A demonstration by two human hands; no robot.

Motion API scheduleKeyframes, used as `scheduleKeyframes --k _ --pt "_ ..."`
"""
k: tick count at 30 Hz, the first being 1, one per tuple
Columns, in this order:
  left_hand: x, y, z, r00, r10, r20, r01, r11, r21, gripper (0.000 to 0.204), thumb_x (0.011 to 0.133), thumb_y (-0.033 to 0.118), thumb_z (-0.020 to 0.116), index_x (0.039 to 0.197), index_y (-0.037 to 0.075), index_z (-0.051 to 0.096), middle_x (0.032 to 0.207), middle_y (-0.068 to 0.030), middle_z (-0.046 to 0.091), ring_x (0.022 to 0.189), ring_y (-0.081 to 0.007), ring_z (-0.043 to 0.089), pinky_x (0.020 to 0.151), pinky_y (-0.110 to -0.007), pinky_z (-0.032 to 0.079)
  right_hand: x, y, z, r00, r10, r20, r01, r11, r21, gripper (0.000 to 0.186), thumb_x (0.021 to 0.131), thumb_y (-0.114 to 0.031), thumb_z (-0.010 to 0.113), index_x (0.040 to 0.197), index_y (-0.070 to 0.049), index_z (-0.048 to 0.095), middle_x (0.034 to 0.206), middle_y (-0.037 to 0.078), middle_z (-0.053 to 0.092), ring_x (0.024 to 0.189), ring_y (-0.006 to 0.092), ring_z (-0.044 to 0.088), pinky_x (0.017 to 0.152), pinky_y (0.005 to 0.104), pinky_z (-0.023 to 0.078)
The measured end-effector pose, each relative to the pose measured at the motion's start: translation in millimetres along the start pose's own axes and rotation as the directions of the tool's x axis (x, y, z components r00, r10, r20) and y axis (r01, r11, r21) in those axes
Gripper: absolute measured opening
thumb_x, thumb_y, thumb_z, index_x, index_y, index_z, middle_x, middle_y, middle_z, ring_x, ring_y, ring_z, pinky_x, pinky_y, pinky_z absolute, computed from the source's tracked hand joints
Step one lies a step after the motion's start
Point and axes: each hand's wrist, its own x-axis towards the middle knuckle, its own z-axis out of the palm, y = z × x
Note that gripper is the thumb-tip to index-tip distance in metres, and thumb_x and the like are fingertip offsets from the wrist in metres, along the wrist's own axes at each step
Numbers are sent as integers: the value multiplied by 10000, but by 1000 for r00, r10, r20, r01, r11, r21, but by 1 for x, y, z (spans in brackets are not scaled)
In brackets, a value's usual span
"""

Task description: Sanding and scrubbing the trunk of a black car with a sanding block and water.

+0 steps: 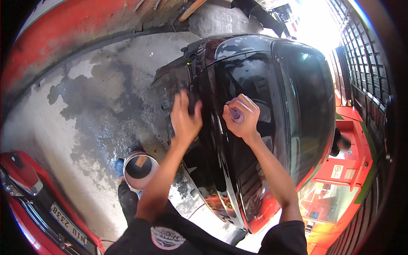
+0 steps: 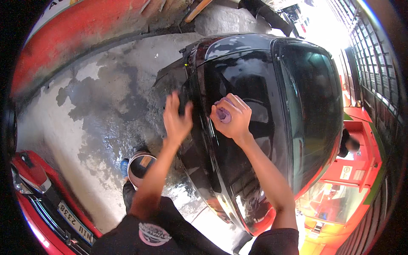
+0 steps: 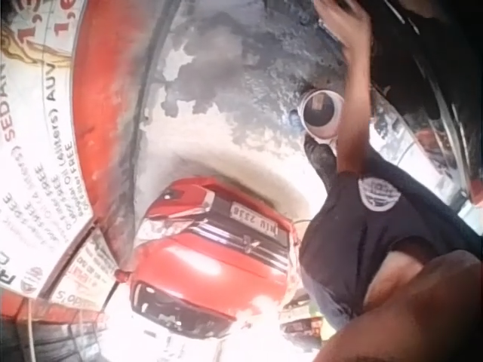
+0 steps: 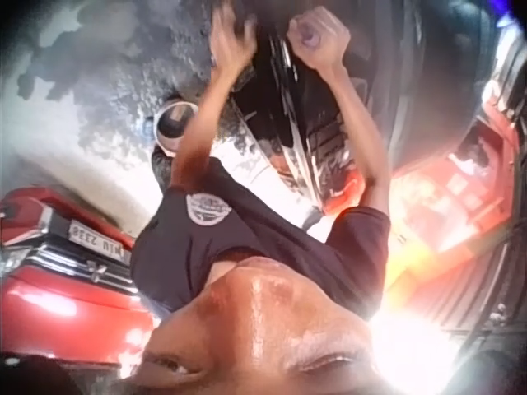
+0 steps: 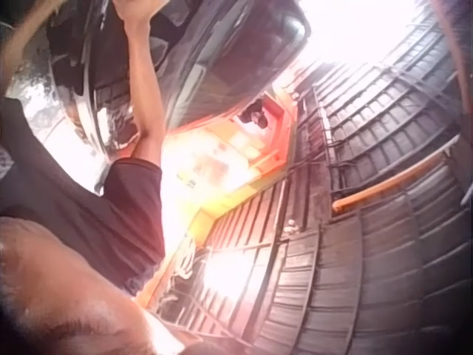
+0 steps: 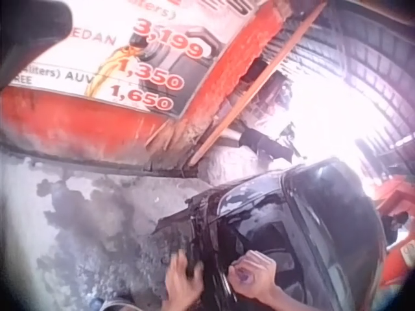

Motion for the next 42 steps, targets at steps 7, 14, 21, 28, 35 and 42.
scheduleKeyframes --k 7,14,21,28,35,42 --pt "-34 1 0 998 18 59 -21 999 50 579 900 160 728 1385 -62 503 1127 -286 583 1027 -519 616 851 -516 535 -4 6 -2 1000 22 -2 -22 1000 -16 152 717 -70 778 713 -56 627 737 92 615 658 304 622 597 372 496" --pt "73 -21 6 995 -96 -19 97 989 112 470 929 216 705 1260 -75 545 1083 -278 580 1001 -511 606 793 -525 521 8 -6 7 999 -35 -19 35 998 43 117 743 -5 742 718 -26 630 724 112 617 604 288 596 568 350 461" --pt "-23 5 10 999 -51 13 51 998 39 582 931 201 703 1386 -81 473 1137 -288 572 1003 -510 608 823 -535 522 -4 1 -2 1000 5 8 -5 1000 -2 118 744 -6 743 718 -25 630 723 114 620 610 291 603 570 347 464" --pt "0 2 13 993 -116 -5 116 986 122 524 949 244 687 1358 -31 508 1185 -291 570 1010 -527 614 810 -536 529 -1 4 -1 1000 10 -17 -10 1000 -4 153 722 -68 783 717 -67 630 745 86 614 646 291 618 587 361 493" --pt "66 -11 7 980 -196 -36 199 953 230 513 966 257 665 1356 -35 504 1130 -286 572 984 -519 631 776 -551 534 5 -4 8 1000 -1 -26 2 1000 28 156 720 -74 783 715 -71 628 743 75 608 646 287 616 584 364 491" --pt "4 -1 11 990 -133 -43 139 974 177 531 944 223 690 1373 -31 510 1123 -273 557 945 -502 633 753 -522 540 -1 -2 1 1000 -9 -4 9 1000 28 126 735 -17 756 726 -28 631 725 108 619 603 281 599 564 338 461"
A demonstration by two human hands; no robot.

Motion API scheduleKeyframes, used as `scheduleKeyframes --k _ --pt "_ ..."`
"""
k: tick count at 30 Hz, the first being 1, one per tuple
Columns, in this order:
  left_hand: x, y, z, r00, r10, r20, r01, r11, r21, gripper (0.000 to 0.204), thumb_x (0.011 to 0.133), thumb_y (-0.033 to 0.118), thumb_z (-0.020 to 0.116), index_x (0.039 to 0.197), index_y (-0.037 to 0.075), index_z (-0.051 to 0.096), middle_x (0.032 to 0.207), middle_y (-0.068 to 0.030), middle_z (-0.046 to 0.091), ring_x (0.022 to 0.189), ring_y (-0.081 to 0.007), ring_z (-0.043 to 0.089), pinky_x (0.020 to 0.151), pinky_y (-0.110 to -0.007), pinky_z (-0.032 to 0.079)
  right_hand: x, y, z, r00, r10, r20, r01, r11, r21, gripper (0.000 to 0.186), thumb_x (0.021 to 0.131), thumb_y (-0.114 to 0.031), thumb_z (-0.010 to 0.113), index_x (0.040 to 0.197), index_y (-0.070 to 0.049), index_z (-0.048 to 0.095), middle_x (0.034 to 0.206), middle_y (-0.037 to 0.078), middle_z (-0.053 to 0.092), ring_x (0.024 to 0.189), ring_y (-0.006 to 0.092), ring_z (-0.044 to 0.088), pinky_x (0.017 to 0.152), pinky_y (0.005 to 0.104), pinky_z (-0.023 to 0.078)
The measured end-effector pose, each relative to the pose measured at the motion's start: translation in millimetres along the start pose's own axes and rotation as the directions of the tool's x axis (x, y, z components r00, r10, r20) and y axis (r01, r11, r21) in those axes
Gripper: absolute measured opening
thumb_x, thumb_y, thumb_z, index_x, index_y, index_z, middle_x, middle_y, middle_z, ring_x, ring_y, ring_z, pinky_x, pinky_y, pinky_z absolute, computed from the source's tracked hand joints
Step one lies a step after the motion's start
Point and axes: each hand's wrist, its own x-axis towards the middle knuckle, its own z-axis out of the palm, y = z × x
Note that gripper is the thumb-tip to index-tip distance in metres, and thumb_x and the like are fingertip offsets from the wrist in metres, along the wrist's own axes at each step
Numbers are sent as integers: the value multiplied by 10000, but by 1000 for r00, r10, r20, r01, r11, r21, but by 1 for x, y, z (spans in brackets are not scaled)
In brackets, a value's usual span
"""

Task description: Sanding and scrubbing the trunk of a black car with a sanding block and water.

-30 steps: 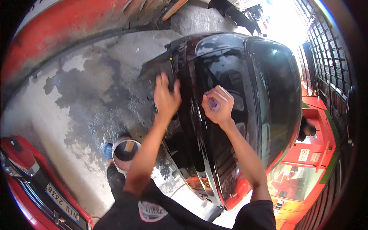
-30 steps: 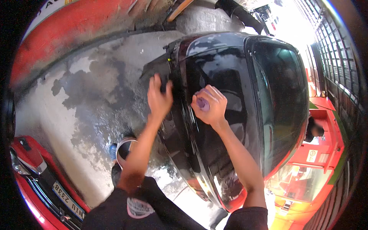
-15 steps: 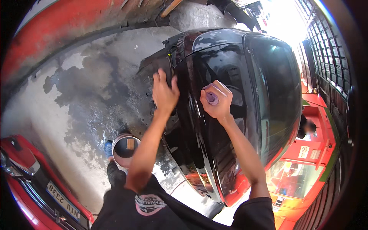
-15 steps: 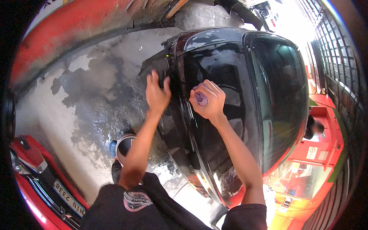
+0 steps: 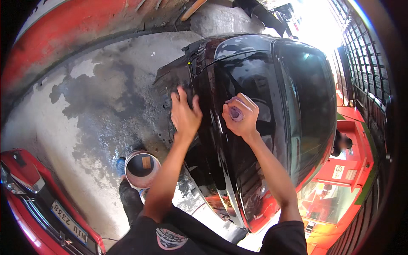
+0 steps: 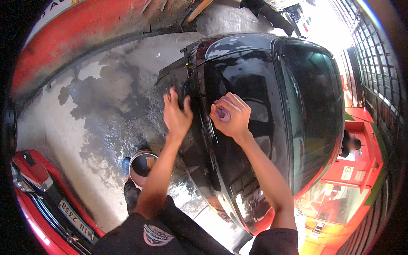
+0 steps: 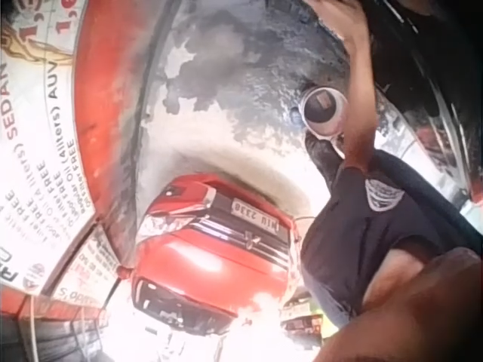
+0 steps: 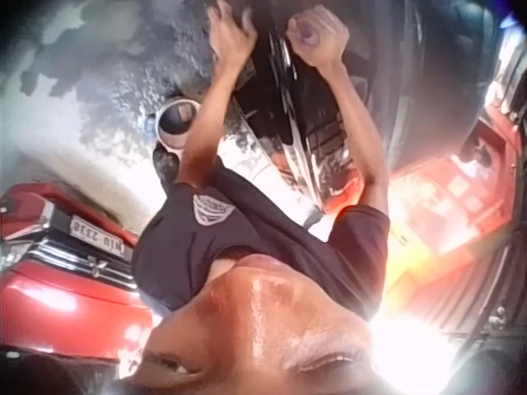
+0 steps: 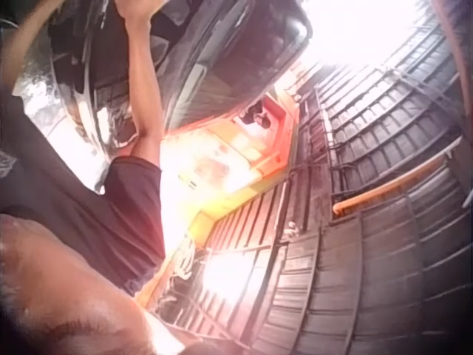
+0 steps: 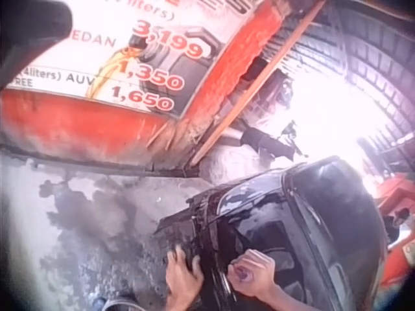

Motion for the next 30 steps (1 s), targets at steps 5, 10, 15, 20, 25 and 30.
scheduleKeyframes --k 5,10,15,20,25,30 --pt "37 5 0 998 -26 49 23 997 72 527 948 208 677 1398 5 493 1152 -272 552 943 -503 641 753 -538 548 0 2 1 1000 24 -13 -24 1000 9 150 716 -71 786 712 -65 636 747 82 610 644 289 616 580 365 491" --pt "11 3 -5 998 -10 64 6 998 69 594 941 224 684 1458 32 460 1167 -293 524 1005 -504 626 790 -542 552 1 1 1 1000 29 13 -29 1000 -7 147 721 -59 781 726 -57 634 749 89 610 649 294 622 585 362 493" --pt "34 0 -6 997 -8 71 3 997 77 588 934 213 688 1449 29 472 1177 -291 543 1040 -514 621 809 -538 554 1 2 2 1000 16 -2 -16 1000 17 152 720 -64 781 727 -57 630 751 89 607 647 294 618 585 359 491" --pt "20 6 -8 991 -48 128 48 999 2 560 940 216 683 1441 50 494 1254 -306 543 1081 -519 615 839 -538 547 0 5 -1 1000 26 17 -26 1000 -11 154 722 -65 779 726 -57 625 756 89 608 646 293 617 583 357 490" --pt "38 -5 -4 996 89 -24 -88 994 65 526 962 233 659 1438 69 505 1145 -267 561 947 -504 640 765 -537 538 6 -1 4 999 -19 -35 20 999 27 121 744 -2 746 719 -28 631 727 108 620 595 281 591 560 339 458" --pt "30 -4 -4 997 49 65 -50 999 12 542 959 239 666 1450 80 501 1142 -272 557 951 -504 636 776 -532 536 3 3 -1 1000 11 7 -11 1000 -5 134 723 -37 768 717 -42 634 729 99 608 619 289 604 567 346 474"
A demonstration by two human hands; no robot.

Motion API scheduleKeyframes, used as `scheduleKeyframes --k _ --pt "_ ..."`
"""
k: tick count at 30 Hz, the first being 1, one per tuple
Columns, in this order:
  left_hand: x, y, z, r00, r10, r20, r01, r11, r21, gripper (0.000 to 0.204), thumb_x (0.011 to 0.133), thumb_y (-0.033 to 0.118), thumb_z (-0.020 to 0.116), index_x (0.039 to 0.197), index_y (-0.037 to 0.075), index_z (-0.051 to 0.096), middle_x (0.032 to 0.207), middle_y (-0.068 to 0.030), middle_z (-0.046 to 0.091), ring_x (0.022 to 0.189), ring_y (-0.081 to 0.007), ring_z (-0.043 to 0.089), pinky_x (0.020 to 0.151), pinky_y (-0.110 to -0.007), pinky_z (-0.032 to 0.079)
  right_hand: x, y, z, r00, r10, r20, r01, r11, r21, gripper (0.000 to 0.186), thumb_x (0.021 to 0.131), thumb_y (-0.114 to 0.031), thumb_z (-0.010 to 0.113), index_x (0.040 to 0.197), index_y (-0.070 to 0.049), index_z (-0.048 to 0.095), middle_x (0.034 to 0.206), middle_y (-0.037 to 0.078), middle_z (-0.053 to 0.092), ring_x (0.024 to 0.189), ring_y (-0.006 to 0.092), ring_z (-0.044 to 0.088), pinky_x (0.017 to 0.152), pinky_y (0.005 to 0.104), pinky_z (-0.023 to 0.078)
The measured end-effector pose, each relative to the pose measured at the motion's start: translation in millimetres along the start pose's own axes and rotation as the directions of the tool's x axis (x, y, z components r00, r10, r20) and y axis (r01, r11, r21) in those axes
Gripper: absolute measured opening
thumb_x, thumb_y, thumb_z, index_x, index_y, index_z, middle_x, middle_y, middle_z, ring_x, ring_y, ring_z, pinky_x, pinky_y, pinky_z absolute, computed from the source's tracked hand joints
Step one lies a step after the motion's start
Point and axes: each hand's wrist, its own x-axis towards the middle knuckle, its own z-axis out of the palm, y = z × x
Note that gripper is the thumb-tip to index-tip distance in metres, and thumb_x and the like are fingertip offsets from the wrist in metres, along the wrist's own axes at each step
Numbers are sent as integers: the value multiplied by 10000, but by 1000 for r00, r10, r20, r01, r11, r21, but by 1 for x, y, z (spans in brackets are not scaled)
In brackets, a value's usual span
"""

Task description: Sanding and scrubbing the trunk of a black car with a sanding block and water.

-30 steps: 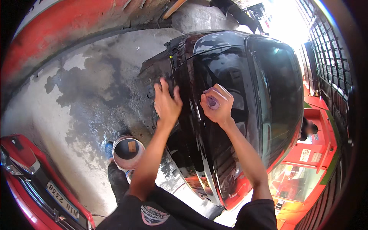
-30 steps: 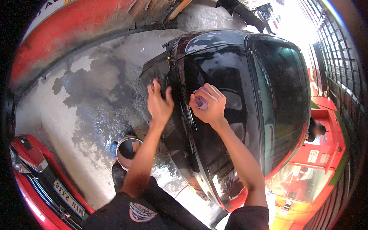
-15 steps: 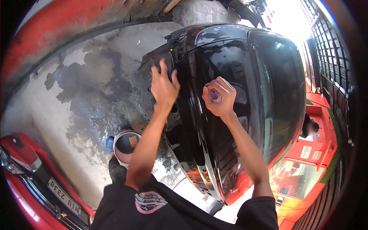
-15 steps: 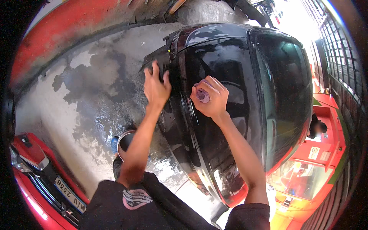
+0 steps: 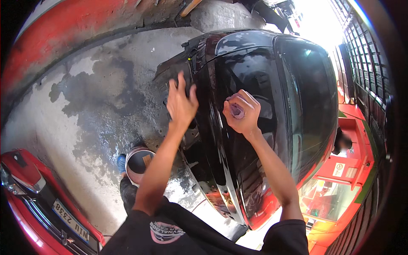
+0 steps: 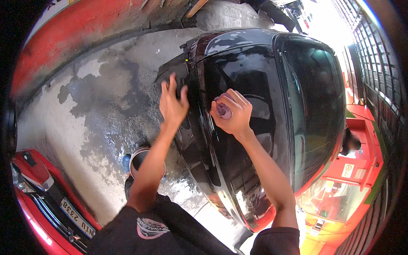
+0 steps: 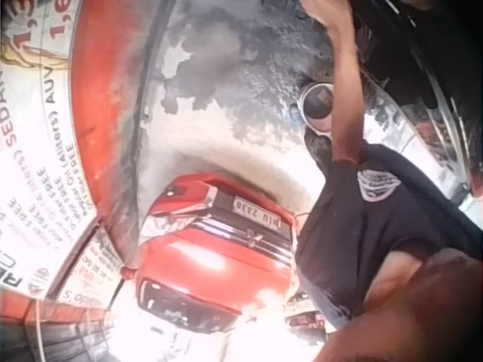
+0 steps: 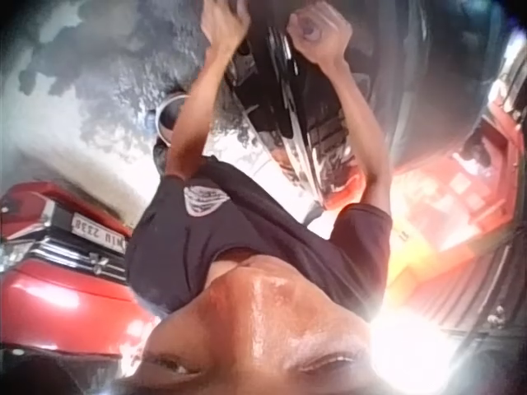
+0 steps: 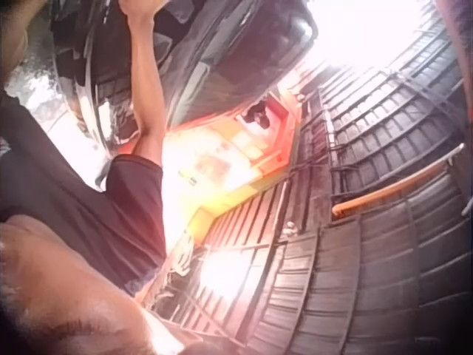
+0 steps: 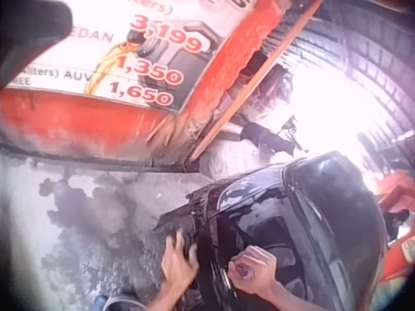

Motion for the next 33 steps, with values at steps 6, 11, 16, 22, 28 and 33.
scheduleKeyframes --k 6,11,16,22,28,33 --pt "-24 4 3 1000 11 -21 -12 999 -33 544 957 234 670 1451 77 506 1162 -280 558 965 -500 632 783 -535 532 -8 2 3 1000 11 -13 -10 1000 13 129 714 -41 765 716 -42 636 726 97 606 619 285 606 563 343 472" --pt "49 -8 -6 1000 8 -5 -7 998 63 543 967 260 648 1439 38 497 1202 -290 557 1009 -513 630 793 -545 541 5 -10 3 1000 -11 2 11 1000 25 109 724 -21 753 727 -24 644 724 106 619 607 275 611 553 332 460" --pt "-36 10 -1 999 -39 35 41 997 -59 537 960 227 663 1452 70 517 1186 -285 576 996 -489 645 817 -513 551 -6 2 -1 999 35 6 -35 999 -12 155 699 -71 781 706 -71 627 741 74 622 649 277 627 582 358 498" --pt "40 -5 -3 999 -34 13 34 998 51 556 977 254 644 1484 91 483 1206 -285 567 1035 -515 624 878 -512 532 1 -8 1 1000 22 -9 -22 1000 5 153 697 -72 785 706 -79 632 734 67 620 642 271 623 579 352 499" --pt "-45 4 -1 993 -65 100 75 993 -91 566 953 232 672 1477 85 514 1154 -270 565 973 -499 636 826 -544 529 -7 3 0 1000 -4 -15 5 999 36 115 724 -21 752 721 -30 637 719 104 609 594 275 591 548 340 454" --pt "33 -5 0 1000 -2 1 2 999 42 588 954 249 670 1480 77 473 1264 -292 531 1045 -516 630 806 -540 548 1 -2 1 1000 -10 -21 11 999 32 114 718 -21 750 720 -31 636 734 114 623 604 281 601 555 344 459"
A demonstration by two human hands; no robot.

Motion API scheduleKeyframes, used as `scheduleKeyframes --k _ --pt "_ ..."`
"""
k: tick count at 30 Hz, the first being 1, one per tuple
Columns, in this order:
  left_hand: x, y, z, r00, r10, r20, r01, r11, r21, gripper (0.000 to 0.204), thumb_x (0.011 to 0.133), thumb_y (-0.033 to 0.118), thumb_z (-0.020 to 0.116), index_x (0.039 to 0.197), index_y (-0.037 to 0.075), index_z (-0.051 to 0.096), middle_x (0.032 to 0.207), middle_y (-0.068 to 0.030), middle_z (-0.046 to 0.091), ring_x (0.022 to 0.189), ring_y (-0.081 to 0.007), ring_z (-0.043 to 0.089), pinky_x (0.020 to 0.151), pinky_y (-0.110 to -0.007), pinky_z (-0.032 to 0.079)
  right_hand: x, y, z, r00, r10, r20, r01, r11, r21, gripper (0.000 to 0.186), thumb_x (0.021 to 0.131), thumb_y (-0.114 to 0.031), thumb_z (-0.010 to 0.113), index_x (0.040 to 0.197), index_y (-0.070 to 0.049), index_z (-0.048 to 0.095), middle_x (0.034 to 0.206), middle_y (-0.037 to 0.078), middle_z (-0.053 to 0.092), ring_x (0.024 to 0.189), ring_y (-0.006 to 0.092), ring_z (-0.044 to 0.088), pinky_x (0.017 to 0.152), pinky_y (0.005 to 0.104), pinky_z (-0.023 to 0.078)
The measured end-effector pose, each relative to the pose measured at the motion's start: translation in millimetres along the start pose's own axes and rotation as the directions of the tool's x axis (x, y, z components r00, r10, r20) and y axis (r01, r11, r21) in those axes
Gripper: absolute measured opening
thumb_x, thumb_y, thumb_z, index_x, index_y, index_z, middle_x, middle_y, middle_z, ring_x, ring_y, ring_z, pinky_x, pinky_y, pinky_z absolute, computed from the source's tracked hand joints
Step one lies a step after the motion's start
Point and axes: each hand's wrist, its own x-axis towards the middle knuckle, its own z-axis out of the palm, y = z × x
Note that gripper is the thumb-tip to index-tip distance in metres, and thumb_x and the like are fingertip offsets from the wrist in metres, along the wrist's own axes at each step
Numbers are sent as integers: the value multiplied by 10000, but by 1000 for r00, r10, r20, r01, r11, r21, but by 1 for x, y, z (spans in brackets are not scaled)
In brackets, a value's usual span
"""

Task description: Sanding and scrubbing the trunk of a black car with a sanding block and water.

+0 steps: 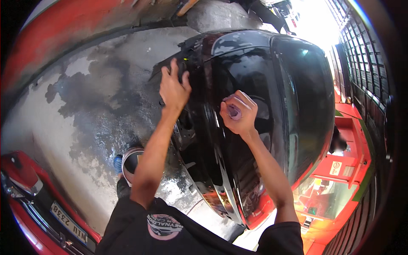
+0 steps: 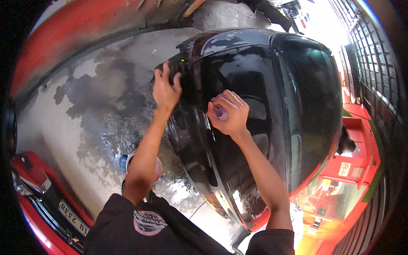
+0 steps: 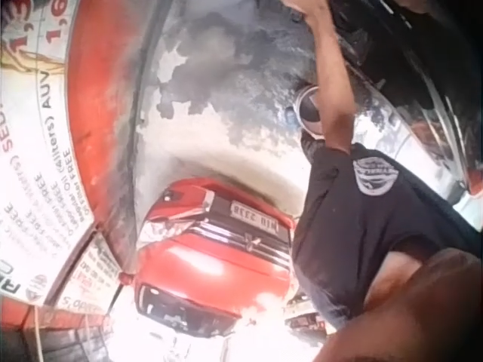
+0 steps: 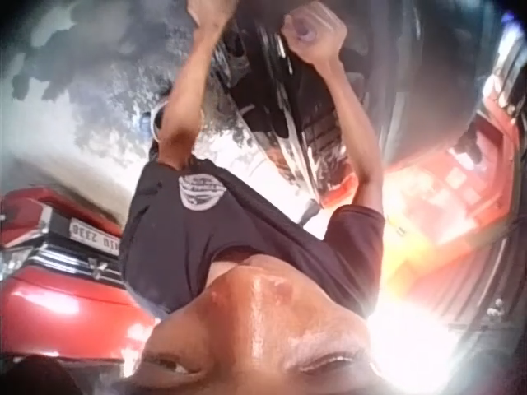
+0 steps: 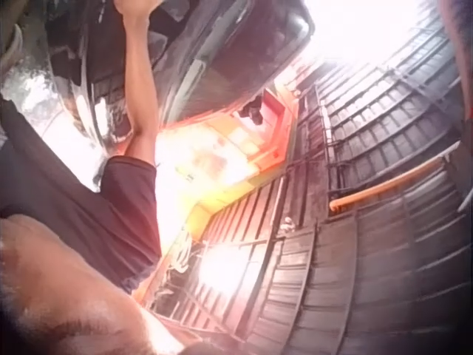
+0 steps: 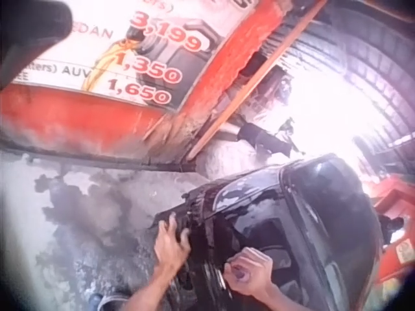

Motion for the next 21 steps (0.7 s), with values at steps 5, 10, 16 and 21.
scheduleKeyframes --k 5,10,16,21 --pt "-75 10 -6 989 -51 140 70 988 -139 584 937 226 694 1459 57 493 1199 -280 538 960 -511 638 753 -540 547 -6 3 -3 999 18 37 -17 999 -30 110 722 -15 745 722 -30 635 737 116 631 610 281 607 562 344 464" --pt "10 -2 -4 1000 -10 11 10 999 -31 532 946 207 679 1427 49 517 1160 -276 549 971 -508 630 755 -548 535 2 -3 6 1000 15 -7 -15 1000 12 149 703 -63 775 710 -64 625 728 78 600 635 284 601 578 360 484" --pt "-59 6 -1 999 13 50 -6 990 -143 563 951 228 674 1466 86 499 1156 -262 551 973 -501 625 799 -529 534 -7 3 -3 999 20 35 -19 1000 -17 121 728 0 739 715 -24 621 736 114 632 607 283 606 560 337 458" --pt "3 -12 -2 996 74 -41 -78 992 -96 543 946 226 678 1440 68 517 1103 -251 571 950 -471 640 765 -523 533 1 -3 2 1000 7 3 -7 1000 -2 151 699 -55 778 722 -62 629 754 88 614 643 286 611 581 358 494"
